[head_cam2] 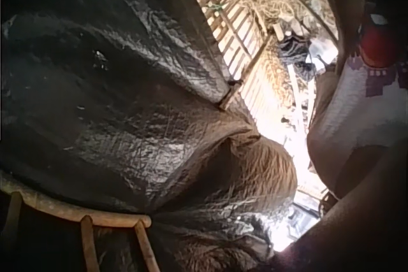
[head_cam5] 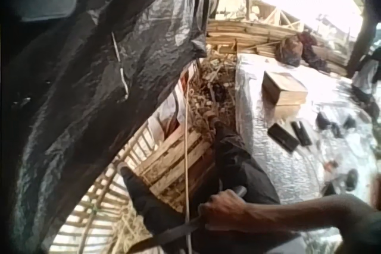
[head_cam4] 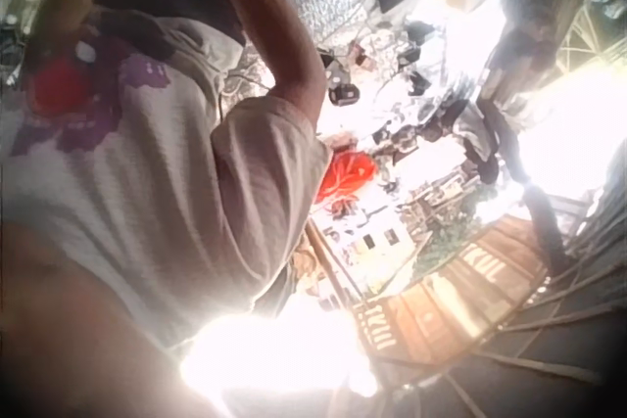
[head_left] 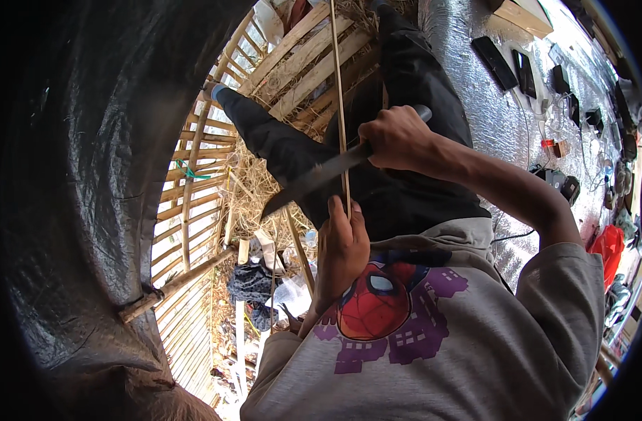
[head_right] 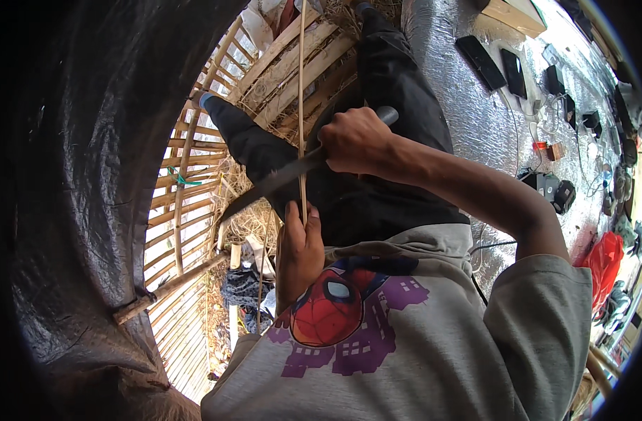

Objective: The person carves and smooths a bamboo stick by shaving it with a knife, then puts the knife down and reaches for a phone.

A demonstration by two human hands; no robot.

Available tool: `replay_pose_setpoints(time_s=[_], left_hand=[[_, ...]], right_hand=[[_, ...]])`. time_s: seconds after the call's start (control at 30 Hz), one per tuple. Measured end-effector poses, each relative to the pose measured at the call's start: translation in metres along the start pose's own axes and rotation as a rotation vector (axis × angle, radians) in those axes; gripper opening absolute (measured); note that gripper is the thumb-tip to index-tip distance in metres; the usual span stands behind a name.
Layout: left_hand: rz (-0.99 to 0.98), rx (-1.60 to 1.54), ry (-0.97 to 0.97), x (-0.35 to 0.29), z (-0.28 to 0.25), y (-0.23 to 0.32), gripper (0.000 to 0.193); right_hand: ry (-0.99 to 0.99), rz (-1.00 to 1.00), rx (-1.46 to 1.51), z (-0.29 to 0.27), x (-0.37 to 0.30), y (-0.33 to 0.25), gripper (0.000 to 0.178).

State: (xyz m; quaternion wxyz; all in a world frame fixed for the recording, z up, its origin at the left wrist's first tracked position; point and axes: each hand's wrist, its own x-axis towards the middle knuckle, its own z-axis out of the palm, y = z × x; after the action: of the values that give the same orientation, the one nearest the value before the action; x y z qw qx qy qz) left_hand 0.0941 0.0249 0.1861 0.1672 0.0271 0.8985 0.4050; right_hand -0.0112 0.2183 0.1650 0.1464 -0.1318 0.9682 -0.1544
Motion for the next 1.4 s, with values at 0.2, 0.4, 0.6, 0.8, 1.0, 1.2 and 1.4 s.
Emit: replay_pose_setpoints(time_s=[0.2,0.4,0.6,0.8,1.0,1.2,1.4], left_hand=[[-0.198,-0.466,-0.213,-0.021,0.002,0.014,0.019],[-0.196,-0.362,-0.171,0.002,-0.005,0.003,0.025],[-0.214,-0.179,-0.196,0.002,-0.004,-0.002,0.031],[-0.009,-0.021,-0.103,-0.008,-0.01,0.011,0.021],[-0.066,-0.178,-0.277,-0.023,0.002,0.014,0.019],[-0.052,-0.348,-0.394,-0.005,-0.008,-0.003,0.025],[-0.241,-0.687,-0.438,0.009,-0.023,-0.029,0.024]], right_hand=[[0.172,0.407,-0.029,-0.009,0.039,0.11,0.023],[0.049,0.165,0.011,-0.007,-0.001,0.027,0.024],[-0.099,-0.024,0.026,-0.002,-0.014,-0.011,0.016],[0.041,0.139,-0.025,-0.001,0.017,0.023,0.017],[0.137,0.44,-0.018,-0.01,0.051,0.122,0.027],[0.284,0.601,0.719,0.002,0.064,0.168,0.035],[0.4,0.409,0.576,-0.003,0.044,0.145,0.029]])
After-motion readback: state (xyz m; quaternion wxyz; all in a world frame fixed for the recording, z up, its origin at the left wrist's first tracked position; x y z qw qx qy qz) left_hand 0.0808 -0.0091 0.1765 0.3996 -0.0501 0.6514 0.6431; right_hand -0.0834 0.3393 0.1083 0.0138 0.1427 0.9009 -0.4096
